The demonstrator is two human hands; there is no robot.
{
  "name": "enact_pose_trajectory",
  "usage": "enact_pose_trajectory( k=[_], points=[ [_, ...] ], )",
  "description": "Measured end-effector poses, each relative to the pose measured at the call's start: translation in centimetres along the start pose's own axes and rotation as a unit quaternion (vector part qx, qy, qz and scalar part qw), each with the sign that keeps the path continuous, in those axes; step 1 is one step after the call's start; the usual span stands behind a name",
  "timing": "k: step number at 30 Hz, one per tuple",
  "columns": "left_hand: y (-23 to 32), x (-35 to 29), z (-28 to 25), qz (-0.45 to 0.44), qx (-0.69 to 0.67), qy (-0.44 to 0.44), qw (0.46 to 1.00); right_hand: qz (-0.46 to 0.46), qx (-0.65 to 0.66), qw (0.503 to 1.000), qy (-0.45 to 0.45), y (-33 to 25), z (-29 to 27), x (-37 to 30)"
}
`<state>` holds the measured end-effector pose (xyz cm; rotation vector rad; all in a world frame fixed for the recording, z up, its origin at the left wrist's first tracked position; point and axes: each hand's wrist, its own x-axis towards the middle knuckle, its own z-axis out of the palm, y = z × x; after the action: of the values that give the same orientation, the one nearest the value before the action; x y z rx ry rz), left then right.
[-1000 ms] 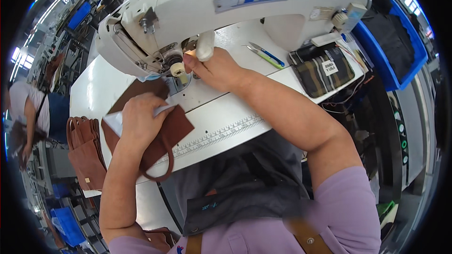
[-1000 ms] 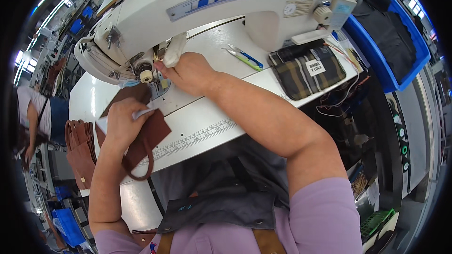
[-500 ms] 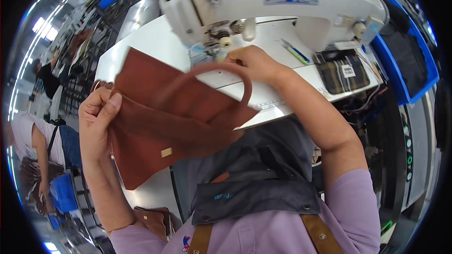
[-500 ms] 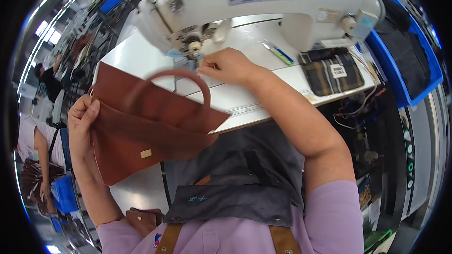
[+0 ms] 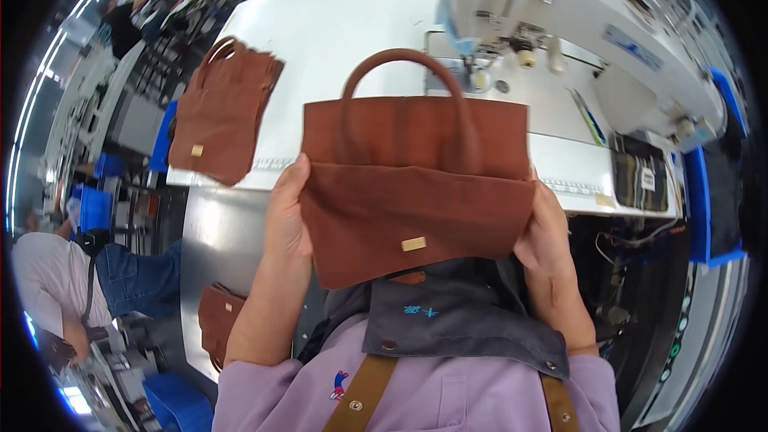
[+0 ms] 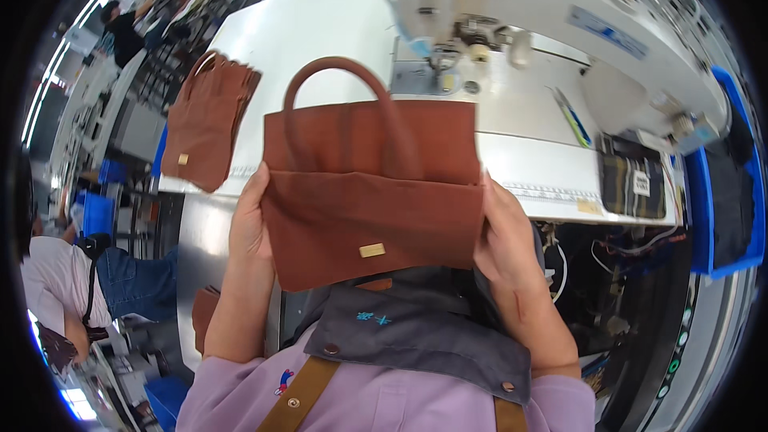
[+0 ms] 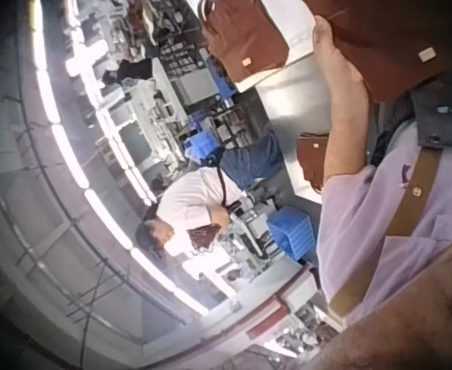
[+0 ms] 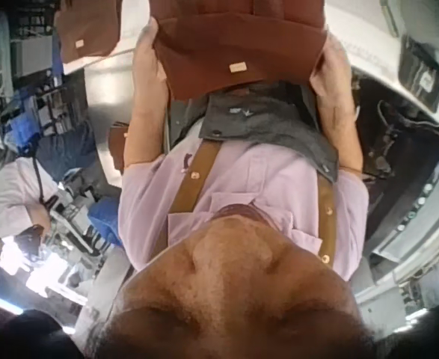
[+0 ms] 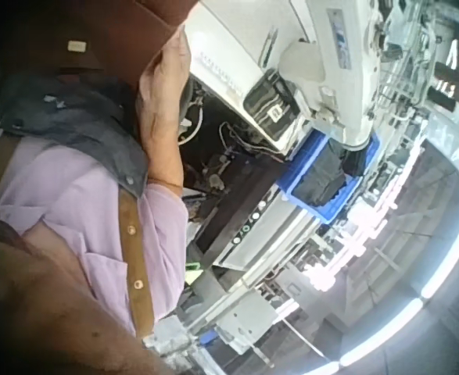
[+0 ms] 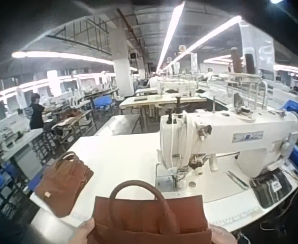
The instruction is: The person aligns a white lining piece with a brown leather tote bag and sews them together using an industrial sewing machine. They guide the material under the needle, stitch along the edges, and trim excess threads. The process is repeated for multiple bags, with the finished items being stacked on the table.
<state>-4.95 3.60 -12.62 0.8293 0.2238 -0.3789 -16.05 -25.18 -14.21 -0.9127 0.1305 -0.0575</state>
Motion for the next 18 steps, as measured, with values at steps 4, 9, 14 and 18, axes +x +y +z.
enact_pose_trajectory(
  k=[4, 9, 14, 18],
  points=[
    [-1.0, 0.6, -2.3, -0.005, -0.035, -0.018, 0.999, -0.008, 0.036, 0.999, -0.010, 1.6, -2.5, -1.3],
    [-1.3, 0.8, -2.9, -0.032, -0.075, -0.042, 0.996, -0.056, -0.001, 0.998, -0.019, 2.4, -3.6, -0.8],
    [-0.2, -0.1, -2.7, 0.025, 0.048, -0.065, 0.996, -0.091, -0.103, 0.989, 0.060, 1.1, -2.9, -0.6],
    [-0.6, -0.6, -2.2, 0.069, 0.126, -0.058, 0.988, -0.099, -0.115, 0.987, 0.048, -0.9, -1.8, 1.2]
  ],
)
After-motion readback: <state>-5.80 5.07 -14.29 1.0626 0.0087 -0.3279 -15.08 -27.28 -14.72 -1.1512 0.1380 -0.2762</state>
